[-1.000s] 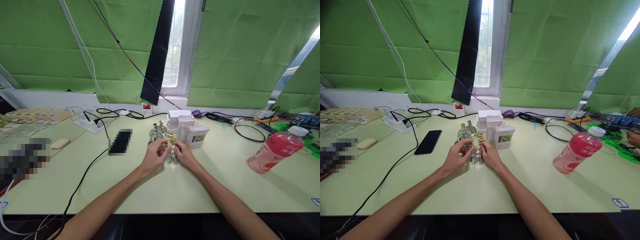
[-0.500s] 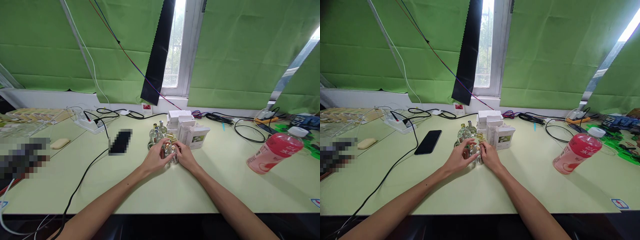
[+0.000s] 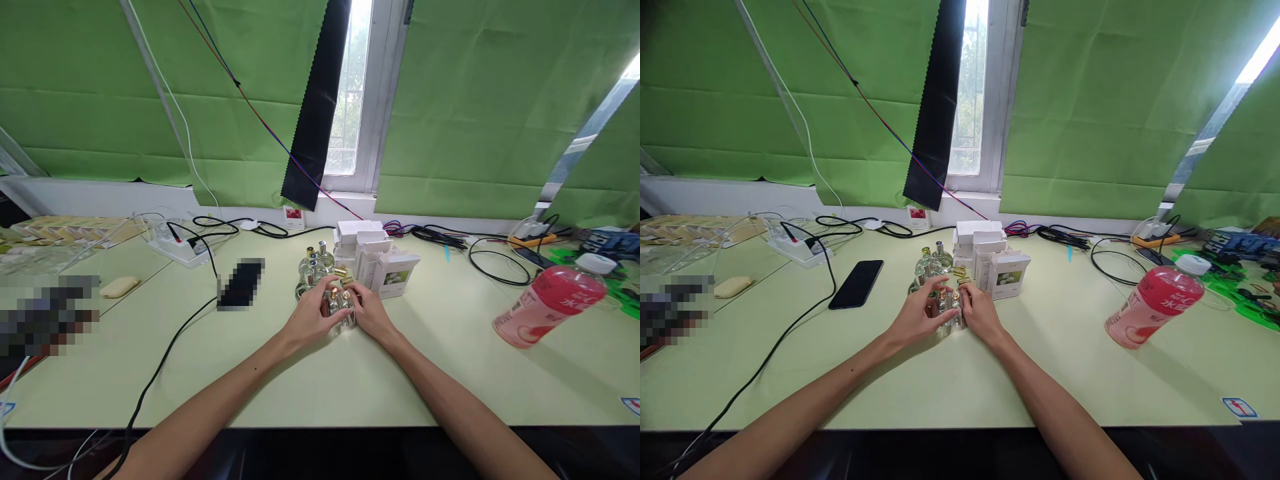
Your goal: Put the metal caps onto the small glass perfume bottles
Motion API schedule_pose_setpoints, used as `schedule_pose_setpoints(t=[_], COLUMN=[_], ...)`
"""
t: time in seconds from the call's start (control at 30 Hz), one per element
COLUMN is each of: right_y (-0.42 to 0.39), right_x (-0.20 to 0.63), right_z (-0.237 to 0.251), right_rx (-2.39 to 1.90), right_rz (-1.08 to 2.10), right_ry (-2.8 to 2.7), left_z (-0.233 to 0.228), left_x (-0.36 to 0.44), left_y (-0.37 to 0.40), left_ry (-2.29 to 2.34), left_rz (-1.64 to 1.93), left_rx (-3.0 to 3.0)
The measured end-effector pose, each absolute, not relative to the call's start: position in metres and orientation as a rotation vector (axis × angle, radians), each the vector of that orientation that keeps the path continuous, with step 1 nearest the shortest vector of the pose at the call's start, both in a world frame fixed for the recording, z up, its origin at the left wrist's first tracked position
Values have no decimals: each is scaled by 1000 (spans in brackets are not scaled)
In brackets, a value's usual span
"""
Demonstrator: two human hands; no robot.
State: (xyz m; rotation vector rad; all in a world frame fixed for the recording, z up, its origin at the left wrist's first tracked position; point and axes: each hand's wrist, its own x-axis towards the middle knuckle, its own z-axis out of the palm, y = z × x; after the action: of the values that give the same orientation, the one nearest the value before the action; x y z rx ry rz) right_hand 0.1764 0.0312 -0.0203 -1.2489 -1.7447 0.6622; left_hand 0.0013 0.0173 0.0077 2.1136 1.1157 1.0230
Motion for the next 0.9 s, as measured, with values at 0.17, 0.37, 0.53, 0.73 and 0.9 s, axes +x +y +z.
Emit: schedule_pose_setpoints(t=[0.17,0.37,0.53,0.73,0.9], right_y=[31,32,33,32,33], right_x=[176,173,169,167,166], right_z=[-21,-25,-30,-30,-31], right_rx=[-1262,-1278,-1308,-1360,-1380], right_rz=[623,589,531,472,434], right_ry=[-1747,-1736,-1736,-1770,-1782], left_z=[9,13,17,22,25], left_x=[1,-3,-7,-12,-14], left_y=[18,21,24,27,28], left_ry=[1119,1112,1076,1057,1048], left_rz=[1013,986,959,897,898], left_rx=[2094,2133,2155,2190,2241])
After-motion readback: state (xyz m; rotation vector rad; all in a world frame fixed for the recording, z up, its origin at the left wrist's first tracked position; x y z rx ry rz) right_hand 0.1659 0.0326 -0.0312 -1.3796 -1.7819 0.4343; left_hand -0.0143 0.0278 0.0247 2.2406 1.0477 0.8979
